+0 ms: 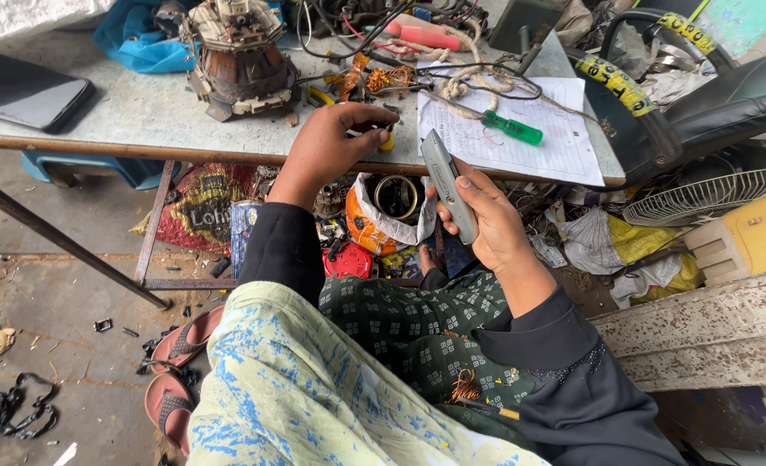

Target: The person sits cross-legged and uses a knife to strip the insulation from a yellow wire. They then use a screwdriver to manipulate the exposed copper strands and a small yellow plastic component. The person continues to strip and twist wires, occasionally using a hammer to tap a component on the table.

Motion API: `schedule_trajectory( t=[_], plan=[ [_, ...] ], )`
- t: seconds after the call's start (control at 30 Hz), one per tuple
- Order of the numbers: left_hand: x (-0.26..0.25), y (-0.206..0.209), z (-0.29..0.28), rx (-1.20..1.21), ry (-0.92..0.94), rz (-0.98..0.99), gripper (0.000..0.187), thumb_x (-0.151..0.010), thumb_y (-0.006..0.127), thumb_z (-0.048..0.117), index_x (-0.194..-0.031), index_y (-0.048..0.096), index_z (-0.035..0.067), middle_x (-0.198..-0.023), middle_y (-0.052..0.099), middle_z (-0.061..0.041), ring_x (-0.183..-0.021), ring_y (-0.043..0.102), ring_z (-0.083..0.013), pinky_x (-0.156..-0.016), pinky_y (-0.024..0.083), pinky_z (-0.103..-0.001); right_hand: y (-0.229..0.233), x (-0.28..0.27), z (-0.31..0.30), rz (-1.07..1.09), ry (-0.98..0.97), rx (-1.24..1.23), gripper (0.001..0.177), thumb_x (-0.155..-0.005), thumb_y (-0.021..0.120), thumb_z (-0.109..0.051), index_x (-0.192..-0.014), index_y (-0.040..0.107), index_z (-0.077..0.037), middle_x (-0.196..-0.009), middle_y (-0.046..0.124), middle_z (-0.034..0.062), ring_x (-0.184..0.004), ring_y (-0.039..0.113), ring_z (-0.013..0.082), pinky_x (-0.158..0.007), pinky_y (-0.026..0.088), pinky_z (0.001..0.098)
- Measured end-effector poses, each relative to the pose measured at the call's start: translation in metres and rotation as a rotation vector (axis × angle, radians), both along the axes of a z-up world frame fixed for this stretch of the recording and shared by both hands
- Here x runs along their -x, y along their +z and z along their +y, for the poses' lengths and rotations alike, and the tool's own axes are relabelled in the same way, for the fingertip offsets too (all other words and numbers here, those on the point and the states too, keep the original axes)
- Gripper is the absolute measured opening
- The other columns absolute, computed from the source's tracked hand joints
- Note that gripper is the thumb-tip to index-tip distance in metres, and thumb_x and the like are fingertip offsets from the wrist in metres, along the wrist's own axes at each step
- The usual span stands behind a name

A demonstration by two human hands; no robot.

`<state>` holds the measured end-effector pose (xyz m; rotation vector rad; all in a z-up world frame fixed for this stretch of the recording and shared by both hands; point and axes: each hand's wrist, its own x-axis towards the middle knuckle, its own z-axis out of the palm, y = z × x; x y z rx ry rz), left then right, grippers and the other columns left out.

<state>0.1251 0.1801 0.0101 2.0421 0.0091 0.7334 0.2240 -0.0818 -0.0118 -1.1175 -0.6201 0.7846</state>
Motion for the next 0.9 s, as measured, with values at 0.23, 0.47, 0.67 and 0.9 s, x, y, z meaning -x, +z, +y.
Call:
schedule_trajectory(
  t=[0.23,0.47,0.67,0.9],
  plan=[
    [-0.006,-0.005,0.004,0.019,-0.035,-0.019,0.028,-0.09,0.075,0.013,-0.118,0.076,0.014,-0.107,0.079,-0.006,-0.095,0.075,-0.0155,-0.084,0.057,-0.032,-0.008,0.007,0.005,-0.045,-0.023,0.075,0.051,-0.106,0.055,-0.02,-0.156,0.049,-0.009,-0.107,0.068,0.0093,-0.078,0.059,0.0109,-0.06,0.048,0.0225],
    [-0.003,-0.003,0.002,-0.002,-0.014,0.005,0.027,-0.09,0.075,0.015,-0.117,0.077,0.015,-0.104,0.079,-0.006,-0.094,0.076,-0.0166,-0.082,0.058,-0.032,-0.014,0.014,0.008,-0.062,-0.019,0.101,0.049,-0.106,0.057,-0.02,-0.153,0.053,-0.008,-0.104,0.069,0.0076,-0.076,0.057,0.0092,-0.058,0.046,0.0217],
    [0.001,0.003,-0.003,-0.003,0.003,0.031,0.027,-0.088,0.077,0.015,-0.115,0.078,0.016,-0.102,0.08,-0.005,-0.091,0.076,-0.0165,-0.079,0.058,-0.033,-0.023,0.012,0.008,-0.077,-0.036,0.127,0.05,-0.106,0.058,-0.025,-0.152,0.054,-0.007,-0.102,0.068,0.0072,-0.076,0.056,0.0093,-0.057,0.044,0.0212],
    [-0.002,-0.002,0.0,-0.049,-0.031,-0.028,0.027,-0.091,0.076,0.017,-0.118,0.076,0.017,-0.105,0.079,-0.007,-0.096,0.076,-0.0187,-0.082,0.058,-0.034,-0.035,0.014,0.015,-0.389,-0.107,0.254,0.061,-0.105,0.057,-0.015,-0.161,0.033,-0.013,-0.12,0.063,0.0017,-0.077,0.051,0.0047,-0.059,0.045,0.0215]
  ],
)
